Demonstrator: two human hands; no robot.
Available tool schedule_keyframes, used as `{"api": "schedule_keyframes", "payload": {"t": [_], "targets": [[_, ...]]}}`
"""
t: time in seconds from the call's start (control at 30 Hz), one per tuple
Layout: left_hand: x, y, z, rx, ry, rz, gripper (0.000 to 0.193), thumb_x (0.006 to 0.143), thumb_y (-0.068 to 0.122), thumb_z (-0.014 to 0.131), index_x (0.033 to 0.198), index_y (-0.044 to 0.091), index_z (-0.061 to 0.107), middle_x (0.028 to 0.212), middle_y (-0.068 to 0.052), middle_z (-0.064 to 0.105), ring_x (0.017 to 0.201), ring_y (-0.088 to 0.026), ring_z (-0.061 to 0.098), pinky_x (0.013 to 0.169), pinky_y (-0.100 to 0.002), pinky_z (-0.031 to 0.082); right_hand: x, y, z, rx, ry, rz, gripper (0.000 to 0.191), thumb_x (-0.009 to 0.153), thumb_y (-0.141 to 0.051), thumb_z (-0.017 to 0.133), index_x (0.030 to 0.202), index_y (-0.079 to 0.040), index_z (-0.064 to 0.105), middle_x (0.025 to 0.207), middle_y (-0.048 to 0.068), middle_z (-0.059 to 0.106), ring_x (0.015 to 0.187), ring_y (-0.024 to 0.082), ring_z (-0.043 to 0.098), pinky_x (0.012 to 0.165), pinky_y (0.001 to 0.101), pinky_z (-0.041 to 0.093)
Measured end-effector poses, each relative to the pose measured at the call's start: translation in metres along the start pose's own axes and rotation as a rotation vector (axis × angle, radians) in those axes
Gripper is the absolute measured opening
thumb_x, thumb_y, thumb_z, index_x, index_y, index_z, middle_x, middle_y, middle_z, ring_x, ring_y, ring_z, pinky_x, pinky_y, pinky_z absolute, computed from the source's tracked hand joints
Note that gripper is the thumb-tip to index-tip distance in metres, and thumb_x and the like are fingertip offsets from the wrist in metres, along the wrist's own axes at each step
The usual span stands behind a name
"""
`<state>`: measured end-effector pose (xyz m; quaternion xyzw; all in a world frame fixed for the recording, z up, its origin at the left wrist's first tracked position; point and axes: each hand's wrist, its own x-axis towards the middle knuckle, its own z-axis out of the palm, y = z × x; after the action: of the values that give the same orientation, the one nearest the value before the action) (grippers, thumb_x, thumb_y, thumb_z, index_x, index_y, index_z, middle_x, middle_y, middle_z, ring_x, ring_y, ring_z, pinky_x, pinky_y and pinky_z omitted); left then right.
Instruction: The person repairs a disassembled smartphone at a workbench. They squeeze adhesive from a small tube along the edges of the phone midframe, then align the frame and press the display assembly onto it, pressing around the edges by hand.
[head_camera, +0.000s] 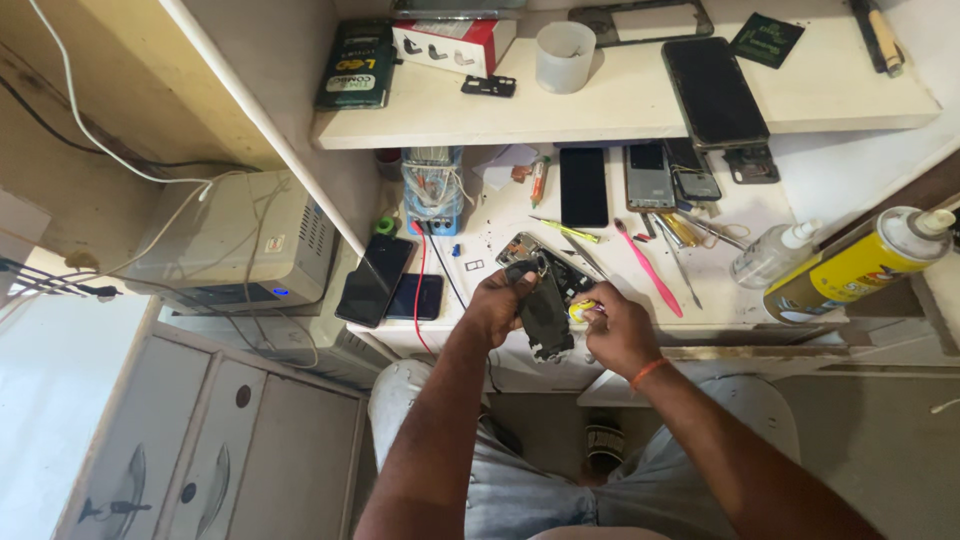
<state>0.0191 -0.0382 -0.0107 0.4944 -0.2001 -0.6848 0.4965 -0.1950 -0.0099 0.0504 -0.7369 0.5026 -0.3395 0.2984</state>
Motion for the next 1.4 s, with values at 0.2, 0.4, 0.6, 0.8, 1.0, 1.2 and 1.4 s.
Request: {"api": "schedule_keyframes", "payload": {"t": [0.2, 0.4, 0.6, 0.8, 1.0, 1.2, 1.4], "targets": [[0.004, -0.003, -0.003, -0.001, -0.023, 0.024, 0.014, 0.095, 0.023, 0.073, 0.105, 0.013, 0.071, 0.096, -0.002, 0.075, 0.077, -0.013, 0.071, 0.057, -0.028, 0.059, -0.014, 0.008, -0.001, -0.021, -0.012, -0.011, 0.026, 0.083, 0.002, 0.061, 0.105, -0.01, 0.068, 0.094, 0.013, 0.076, 0.09, 0.031, 0.075, 0.077, 0.039, 0.058], [0.004, -0.003, -0.003, 0.012, -0.005, 0.018, 0.014, 0.095, 0.024, 0.072, 0.104, 0.013, 0.071, 0.096, -0.002, 0.075, 0.077, -0.012, 0.071, 0.058, -0.028, 0.059, -0.021, 0.015, -0.001, -0.01, -0.028, 0.068, 0.023, 0.087, -0.001, 0.061, 0.106, -0.012, 0.069, 0.092, 0.013, 0.076, 0.088, 0.03, 0.076, 0.076, 0.0389, 0.058], [0.001, -0.001, 0.001, 0.003, 0.011, 0.014, 0.015, 0.095, 0.024, 0.072, 0.106, 0.013, 0.069, 0.096, -0.002, 0.075, 0.08, -0.013, 0.072, 0.061, -0.03, 0.062, -0.026, 0.017, -0.003, -0.019, 0.012, -0.002, 0.026, 0.083, 0.001, 0.063, 0.105, -0.011, 0.07, 0.093, 0.012, 0.077, 0.09, 0.03, 0.076, 0.077, 0.0384, 0.058], [-0.001, 0.001, 0.001, 0.03, 0.02, 0.009, 0.015, 0.096, 0.025, 0.072, 0.107, 0.014, 0.069, 0.095, -0.001, 0.075, 0.077, -0.012, 0.07, 0.057, -0.029, 0.058, -0.029, 0.01, -0.005, 0.011, -0.007, 0.058, 0.028, 0.08, 0.002, 0.063, 0.104, -0.011, 0.07, 0.092, 0.012, 0.077, 0.089, 0.028, 0.077, 0.077, 0.0368, 0.058], [0.0, 0.0, 0.002, 0.025, 0.037, 0.003, 0.015, 0.095, 0.024, 0.072, 0.107, 0.014, 0.07, 0.095, -0.001, 0.075, 0.076, -0.013, 0.07, 0.056, -0.029, 0.058, -0.031, 0.015, -0.003, 0.008, -0.01, 0.056, 0.025, 0.086, 0.003, 0.059, 0.104, -0.01, 0.07, 0.093, 0.013, 0.077, 0.089, 0.027, 0.077, 0.079, 0.0357, 0.058], [0.003, -0.002, 0.0, -0.006, 0.011, 0.007, 0.014, 0.095, 0.023, 0.072, 0.105, 0.014, 0.069, 0.096, -0.002, 0.075, 0.078, -0.013, 0.072, 0.059, -0.03, 0.061, -0.037, 0.022, 0.0, 0.037, -0.003, 0.044, 0.023, 0.088, 0.002, 0.058, 0.103, -0.009, 0.07, 0.092, 0.013, 0.077, 0.089, 0.025, 0.077, 0.078, 0.0342, 0.058], [0.002, -0.002, 0.001, 0.039, 0.03, 0.009, 0.016, 0.096, 0.025, 0.073, 0.106, 0.013, 0.07, 0.095, -0.002, 0.075, 0.076, -0.012, 0.07, 0.056, -0.029, 0.058, -0.04, 0.019, 0.006, 0.022, 0.012, 0.052, 0.021, 0.088, 0.002, 0.061, 0.104, -0.009, 0.07, 0.092, 0.012, 0.077, 0.087, 0.025, 0.077, 0.076, 0.0338, 0.058]]}}
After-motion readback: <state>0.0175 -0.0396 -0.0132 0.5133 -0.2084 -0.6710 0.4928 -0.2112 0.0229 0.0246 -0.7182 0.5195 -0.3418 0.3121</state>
